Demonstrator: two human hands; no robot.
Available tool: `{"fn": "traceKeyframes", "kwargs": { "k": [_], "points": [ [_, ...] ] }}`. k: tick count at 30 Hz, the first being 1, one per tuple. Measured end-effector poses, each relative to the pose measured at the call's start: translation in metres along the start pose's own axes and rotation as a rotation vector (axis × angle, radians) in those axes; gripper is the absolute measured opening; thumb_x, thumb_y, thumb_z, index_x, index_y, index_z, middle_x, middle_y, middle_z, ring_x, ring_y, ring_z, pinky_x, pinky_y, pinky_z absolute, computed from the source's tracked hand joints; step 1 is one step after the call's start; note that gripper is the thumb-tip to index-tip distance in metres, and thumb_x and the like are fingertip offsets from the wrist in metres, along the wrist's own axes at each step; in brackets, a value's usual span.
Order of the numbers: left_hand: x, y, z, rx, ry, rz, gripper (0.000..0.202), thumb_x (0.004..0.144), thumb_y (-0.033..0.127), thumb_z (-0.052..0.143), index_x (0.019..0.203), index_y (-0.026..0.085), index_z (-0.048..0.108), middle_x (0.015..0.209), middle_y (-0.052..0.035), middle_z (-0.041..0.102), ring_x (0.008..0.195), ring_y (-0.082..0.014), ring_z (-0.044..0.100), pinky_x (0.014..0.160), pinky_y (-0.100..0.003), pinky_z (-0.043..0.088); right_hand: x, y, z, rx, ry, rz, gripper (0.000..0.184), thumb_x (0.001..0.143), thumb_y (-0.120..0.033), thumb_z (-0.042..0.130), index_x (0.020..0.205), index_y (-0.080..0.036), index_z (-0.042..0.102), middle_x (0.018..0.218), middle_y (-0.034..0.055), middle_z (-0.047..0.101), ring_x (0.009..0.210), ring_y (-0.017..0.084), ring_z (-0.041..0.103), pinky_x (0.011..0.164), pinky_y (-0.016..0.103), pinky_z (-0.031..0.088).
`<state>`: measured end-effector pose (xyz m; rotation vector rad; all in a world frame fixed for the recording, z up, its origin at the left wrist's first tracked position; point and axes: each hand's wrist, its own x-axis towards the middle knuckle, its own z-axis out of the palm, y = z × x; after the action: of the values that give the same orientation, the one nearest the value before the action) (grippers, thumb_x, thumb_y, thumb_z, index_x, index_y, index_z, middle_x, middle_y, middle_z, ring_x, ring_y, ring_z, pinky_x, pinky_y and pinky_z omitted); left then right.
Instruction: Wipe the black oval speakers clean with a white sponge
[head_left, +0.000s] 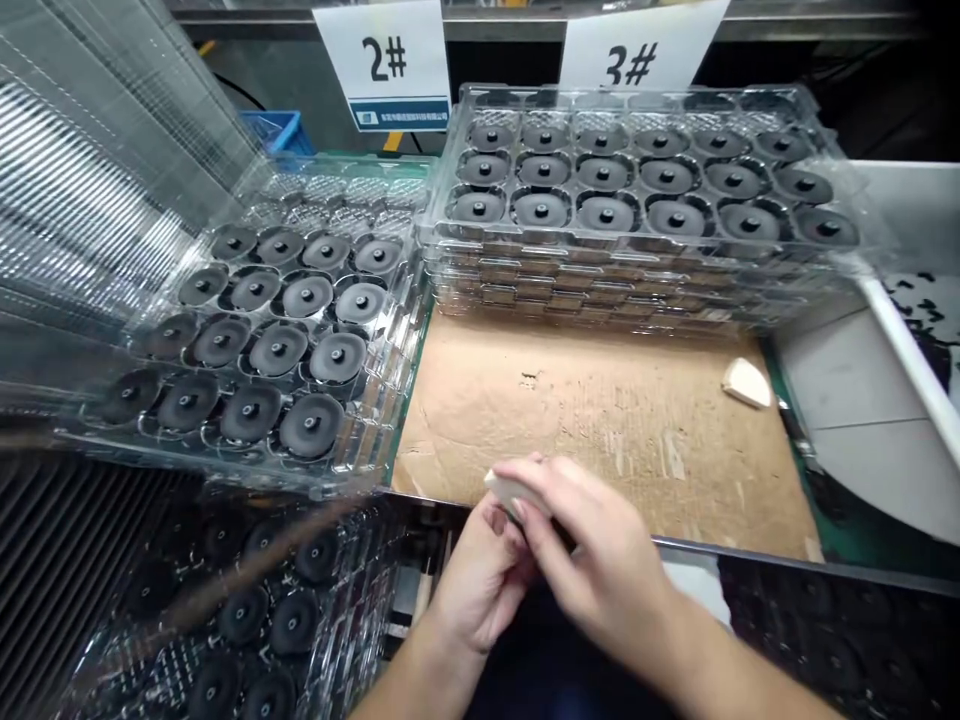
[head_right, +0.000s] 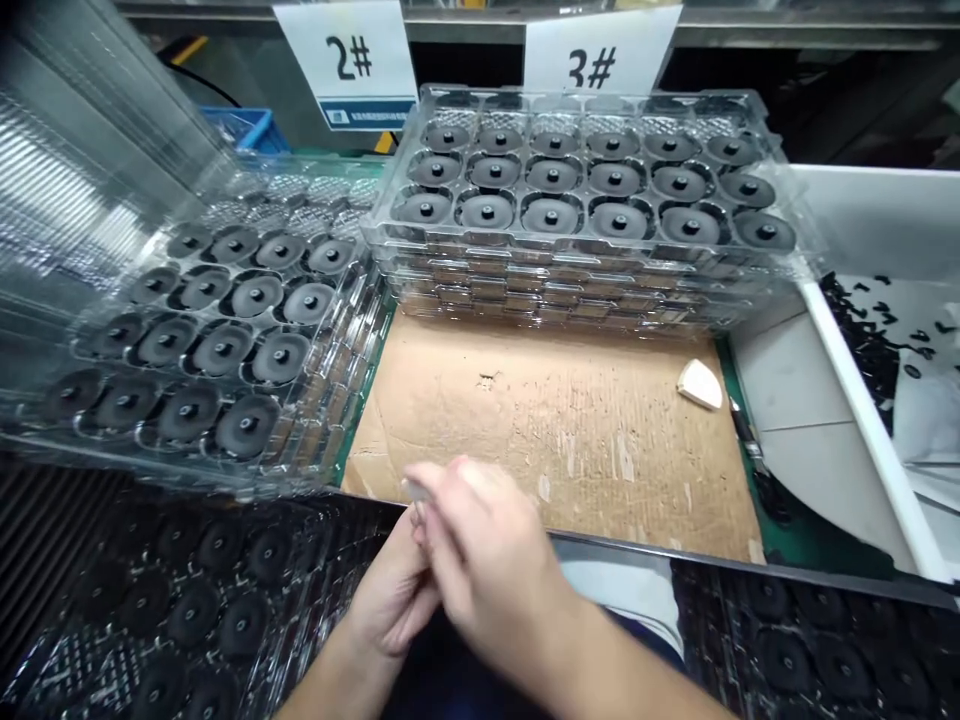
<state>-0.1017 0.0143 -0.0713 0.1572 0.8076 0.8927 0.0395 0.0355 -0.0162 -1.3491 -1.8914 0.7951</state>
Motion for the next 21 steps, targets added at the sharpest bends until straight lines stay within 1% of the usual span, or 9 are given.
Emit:
{"fn": "traceKeyframes", "kwargs": {
  "k": [3, 4, 8, 10, 12, 13, 16, 18, 21],
  "points": [
    [-0.003, 0.002, 0.006, 0.043, 0.073, -0.016, 0.060, 0.053, 0.029, 0.087, 0.109, 0.026, 0.066, 0.101, -0.0024, 0.072, 0.094, -0.0185, 0.067, 0.080, -0.022, 0.052, 0.001, -0.020, 0.001, 0.045, -0.219, -0.020, 0.024, 0.093, -0.017, 0.041, 0.101, -0.018, 0.064, 0.083, 0.0039, 0.067, 0.072, 0.014, 0.062, 0.064, 0.024, 0.050],
    [-0.004, 0.004, 0.009, 0.049, 0.085, -0.007, 0.057, 0.051, 0.030, 0.087, 0.104, 0.026, 0.067, 0.097, -0.0017, 0.072, 0.091, -0.0176, 0.067, 0.077, -0.021, 0.053, 0.001, -0.022, 0.002, 0.030, -0.234, -0.017, 0.024, 0.093, -0.017, 0.041, 0.098, -0.018, 0.065, 0.081, 0.0036, 0.066, 0.069, 0.014, 0.061, 0.062, 0.025, 0.049],
    [-0.009, 0.009, 0.019, 0.061, 0.034, 0.034, 0.044, 0.055, 0.031, 0.086, 0.096, 0.022, 0.071, 0.084, -0.0009, 0.073, 0.083, -0.0141, 0.068, 0.077, -0.019, 0.052, -0.005, -0.019, -0.001, -0.055, 0.055, -0.149, 0.028, 0.091, -0.012, 0.040, 0.107, -0.008, 0.062, 0.082, 0.0098, 0.066, 0.072, 0.020, 0.059, 0.066, 0.033, 0.049],
    [-0.010, 0.010, 0.022, 0.062, 0.005, 0.035, 0.056, 0.049, 0.028, 0.088, 0.102, 0.025, 0.070, 0.094, -0.0019, 0.075, 0.088, -0.0147, 0.068, 0.081, -0.020, 0.052, -0.013, -0.019, -0.006, 0.061, 0.008, -0.170, 0.026, 0.090, -0.009, 0.042, 0.107, -0.008, 0.062, 0.084, 0.0089, 0.066, 0.074, 0.018, 0.059, 0.068, 0.029, 0.049],
    [-0.011, 0.007, 0.025, 0.067, -0.004, 0.031, 0.065, 0.043, 0.030, 0.089, 0.105, 0.027, 0.070, 0.100, -0.0026, 0.074, 0.090, -0.0154, 0.068, 0.082, -0.020, 0.052, -0.018, -0.019, -0.012, 0.147, -0.110, -0.115, 0.023, 0.089, -0.008, 0.045, 0.103, -0.012, 0.063, 0.084, 0.0057, 0.067, 0.072, 0.014, 0.060, 0.066, 0.024, 0.049],
    [-0.011, 0.005, 0.028, 0.074, -0.010, 0.032, 0.065, 0.042, 0.033, 0.089, 0.104, 0.026, 0.070, 0.099, -0.0029, 0.074, 0.089, -0.0156, 0.068, 0.081, -0.020, 0.052, -0.019, -0.019, -0.015, 0.130, -0.109, -0.086, 0.023, 0.089, -0.009, 0.045, 0.101, -0.013, 0.064, 0.083, 0.0053, 0.067, 0.071, 0.014, 0.060, 0.065, 0.024, 0.049],
    [-0.012, 0.000, 0.037, 0.123, -0.048, 0.037, 0.061, 0.044, 0.037, 0.088, 0.102, 0.023, 0.071, 0.094, -0.0025, 0.074, 0.087, -0.0162, 0.068, 0.079, -0.021, 0.051, -0.017, -0.018, -0.020, -0.031, 0.083, -0.105, 0.026, 0.091, -0.011, 0.042, 0.106, -0.008, 0.063, 0.083, 0.0098, 0.066, 0.072, 0.019, 0.059, 0.066, 0.032, 0.048],
    [-0.013, 0.000, 0.042, 0.154, -0.066, 0.042, 0.064, 0.045, 0.038, 0.087, 0.104, 0.024, 0.070, 0.097, -0.0032, 0.074, 0.092, -0.0173, 0.067, 0.084, -0.022, 0.050, -0.021, -0.015, -0.026, 0.001, 0.122, -0.177, 0.027, 0.091, -0.010, 0.042, 0.108, -0.006, 0.062, 0.083, 0.0106, 0.066, 0.074, 0.020, 0.059, 0.070, 0.033, 0.049],
    [-0.016, 0.001, 0.046, 0.158, -0.072, 0.005, 0.067, 0.044, 0.035, 0.088, 0.107, 0.027, 0.069, 0.103, -0.0039, 0.073, 0.096, -0.0171, 0.067, 0.086, -0.022, 0.050, -0.039, -0.008, -0.046, 0.163, -0.060, -0.150, 0.022, 0.089, -0.009, 0.047, 0.103, -0.013, 0.064, 0.081, 0.0034, 0.066, 0.072, 0.013, 0.060, 0.068, 0.022, 0.048]
  ]
}}
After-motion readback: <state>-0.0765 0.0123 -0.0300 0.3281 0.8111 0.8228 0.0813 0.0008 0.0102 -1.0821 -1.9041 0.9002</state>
